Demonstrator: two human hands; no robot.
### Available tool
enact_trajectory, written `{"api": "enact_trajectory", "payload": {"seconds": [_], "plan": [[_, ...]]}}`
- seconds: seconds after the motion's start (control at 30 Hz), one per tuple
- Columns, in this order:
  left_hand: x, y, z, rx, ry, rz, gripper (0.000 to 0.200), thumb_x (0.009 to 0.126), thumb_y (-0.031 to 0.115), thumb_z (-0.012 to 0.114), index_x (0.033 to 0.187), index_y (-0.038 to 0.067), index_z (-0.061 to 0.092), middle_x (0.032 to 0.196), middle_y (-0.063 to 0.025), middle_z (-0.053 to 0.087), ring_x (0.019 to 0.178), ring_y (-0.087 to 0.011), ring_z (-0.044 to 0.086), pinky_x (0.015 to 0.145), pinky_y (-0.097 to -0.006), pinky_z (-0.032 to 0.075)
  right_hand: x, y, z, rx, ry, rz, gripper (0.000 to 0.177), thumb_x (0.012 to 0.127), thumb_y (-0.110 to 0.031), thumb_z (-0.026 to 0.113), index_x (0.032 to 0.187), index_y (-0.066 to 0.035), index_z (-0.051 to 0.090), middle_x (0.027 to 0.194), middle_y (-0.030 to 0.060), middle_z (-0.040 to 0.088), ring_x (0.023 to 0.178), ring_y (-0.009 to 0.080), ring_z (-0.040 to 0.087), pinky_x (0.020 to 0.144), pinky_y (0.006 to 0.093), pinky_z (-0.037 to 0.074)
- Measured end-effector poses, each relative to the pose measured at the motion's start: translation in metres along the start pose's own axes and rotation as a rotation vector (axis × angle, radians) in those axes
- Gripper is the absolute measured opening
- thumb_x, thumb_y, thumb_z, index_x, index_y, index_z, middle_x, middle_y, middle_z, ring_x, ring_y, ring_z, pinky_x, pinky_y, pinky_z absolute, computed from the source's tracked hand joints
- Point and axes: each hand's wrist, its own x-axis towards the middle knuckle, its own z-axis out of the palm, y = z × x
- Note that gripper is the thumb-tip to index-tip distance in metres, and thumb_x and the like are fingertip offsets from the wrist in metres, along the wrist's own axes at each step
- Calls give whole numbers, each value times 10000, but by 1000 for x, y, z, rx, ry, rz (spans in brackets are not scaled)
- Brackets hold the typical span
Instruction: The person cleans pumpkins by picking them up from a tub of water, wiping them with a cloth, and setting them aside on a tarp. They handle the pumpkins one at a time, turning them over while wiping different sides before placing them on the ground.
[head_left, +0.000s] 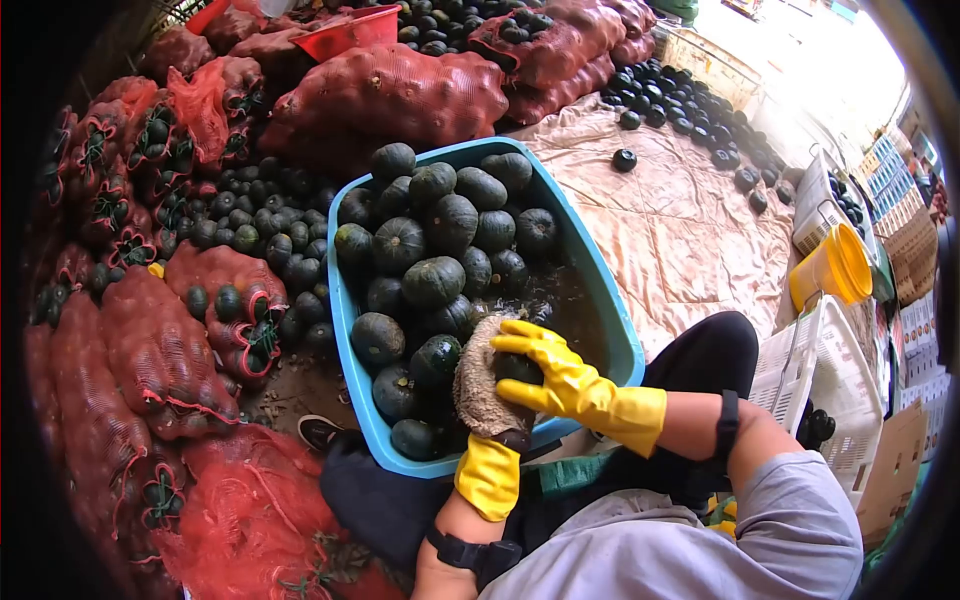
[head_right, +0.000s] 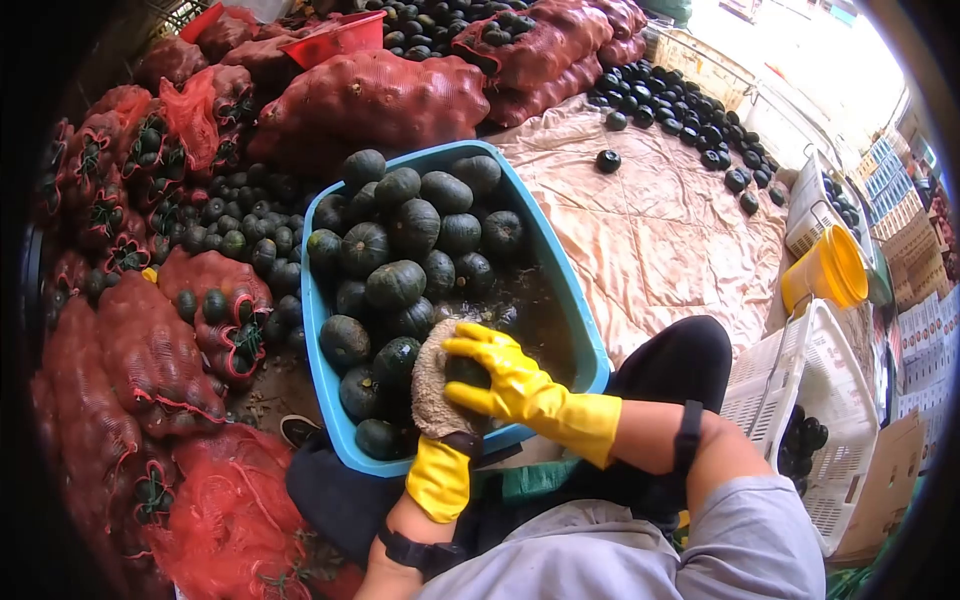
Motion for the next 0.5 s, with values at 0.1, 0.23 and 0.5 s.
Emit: {"api": "enact_trajectory", "payload": {"seconds": [0.1, 0.23, 0.5], "plan": [[-1, 40, 28, 1162, -56, 311, 390, 964, 140, 667, 1327, 8, 611, 1258, -159, 702, 1186, -349, 653, 1074, -457, 502, 36, 5, -4, 217, 270, 536, 573, 896, -307, 837, 1397, -109, 644, 1445, 181, 603, 1368, 327, 558, 1156, 434, 438], [1, -12, -12, 118, -165, -1, 543, 976, 208, 688, 1436, -2, 491, 1335, -171, 626, 1224, -298, 623, 1115, -446, 465, 7, -28, 1, 327, 218, 195, 628, 879, -286, 859, 1424, -102, 607, 1421, 187, 615, 1393, 374, 546, 1181, 471, 425], [-1, -9, -13, -721, -251, -308, 461, 994, 259, 706, 1365, 20, 572, 1316, -119, 667, 1251, -241, 645, 1112, -397, 498, 20, 6, 9, 115, 399, 66, 662, 851, -251, 870, 1425, -90, 583, 1445, 194, 586, 1364, 398, 548, 1161, 484, 438]]}}
